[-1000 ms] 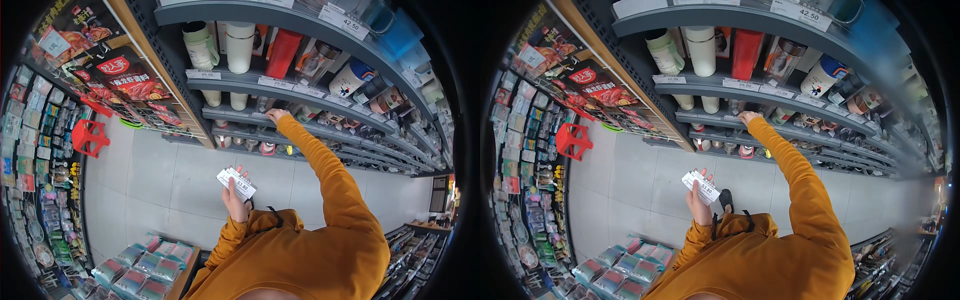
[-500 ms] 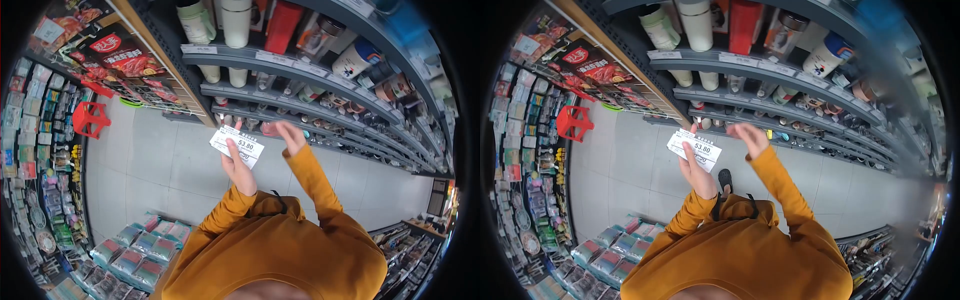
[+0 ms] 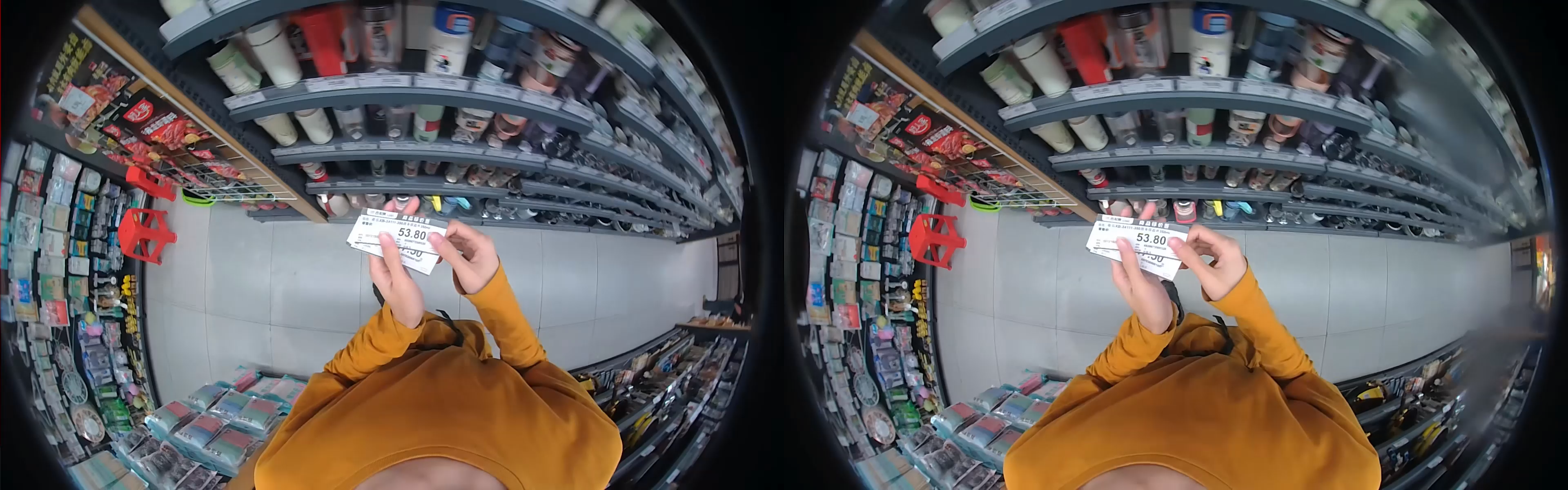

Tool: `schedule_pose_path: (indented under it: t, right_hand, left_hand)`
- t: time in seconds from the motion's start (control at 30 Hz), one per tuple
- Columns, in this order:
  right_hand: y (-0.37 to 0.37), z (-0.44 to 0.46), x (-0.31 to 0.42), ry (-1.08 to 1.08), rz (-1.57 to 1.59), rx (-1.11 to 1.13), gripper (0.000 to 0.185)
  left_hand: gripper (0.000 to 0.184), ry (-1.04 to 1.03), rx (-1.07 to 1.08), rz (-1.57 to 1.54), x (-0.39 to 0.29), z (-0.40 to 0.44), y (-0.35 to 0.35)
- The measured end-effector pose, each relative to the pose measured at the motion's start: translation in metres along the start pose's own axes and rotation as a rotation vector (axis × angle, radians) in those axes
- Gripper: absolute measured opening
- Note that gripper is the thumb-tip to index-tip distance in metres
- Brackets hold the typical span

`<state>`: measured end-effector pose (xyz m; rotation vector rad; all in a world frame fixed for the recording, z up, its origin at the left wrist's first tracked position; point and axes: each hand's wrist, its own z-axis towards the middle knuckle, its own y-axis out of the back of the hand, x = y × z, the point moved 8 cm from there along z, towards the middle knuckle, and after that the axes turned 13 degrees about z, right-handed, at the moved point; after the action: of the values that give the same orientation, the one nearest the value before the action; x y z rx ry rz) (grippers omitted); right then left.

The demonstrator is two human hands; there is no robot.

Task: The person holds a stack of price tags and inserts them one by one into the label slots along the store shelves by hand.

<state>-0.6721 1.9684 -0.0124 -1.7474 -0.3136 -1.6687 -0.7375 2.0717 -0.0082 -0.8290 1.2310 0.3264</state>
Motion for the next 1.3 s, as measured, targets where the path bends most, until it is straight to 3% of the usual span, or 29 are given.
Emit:
schedule_pose_path:
  t: [0.07,0.2,0.37,0.67,0.77,0.87,0.97,1.0,1.13,1.3]
  right_hand:
    - [0.026,-0.030,0.020,0.010,-0.006,-0.026,0.014]
    - [0.086,-0.097,0.048,0.053,-0.101,-0.120,0.013]
    - [0.149,-0.168,0.055,0.058,-0.106,-0.233,0.012]
    - [0.174,-0.210,0.060,0.125,-0.094,-0.316,0.022]
    - [0.164,-0.201,0.056,0.047,-0.063,-0.218,0.025]
    - [0.145,-0.183,0.042,-0.101,-0.113,-0.068,0.028]
    - [0.124,-0.158,0.032,-0.104,-0.219,0.041,0.028]
    - [0.118,-0.147,0.032,-0.089,-0.205,0.033,0.027]
    - [0.093,-0.086,0.027,0.026,-0.293,0.036,0.023]
    - [0.022,0.049,0.024,0.224,-0.483,0.140,0.018]
  left_hand:
    - [0.044,-0.018,0.083,0.053,0.002,-0.032,-0.026]
    - [0.036,0.153,0.192,0.238,0.043,-0.102,-0.050]
    - [0.042,0.236,0.367,0.252,0.051,-0.167,-0.092]
    - [0.031,0.273,0.442,0.316,0.061,-0.203,-0.095]
    - [0.025,0.272,0.437,0.365,0.061,-0.200,-0.082]
    - [0.020,0.296,0.554,0.653,0.057,-0.189,-0.059]
    - [0.018,0.336,0.496,0.620,0.052,-0.172,-0.030]
    - [0.018,0.242,0.484,0.540,0.051,-0.162,-0.021]
    - [0.020,0.340,0.305,0.312,0.056,-0.121,0.032]
    - [0.016,0.267,0.161,0.276,0.029,-0.034,0.093]
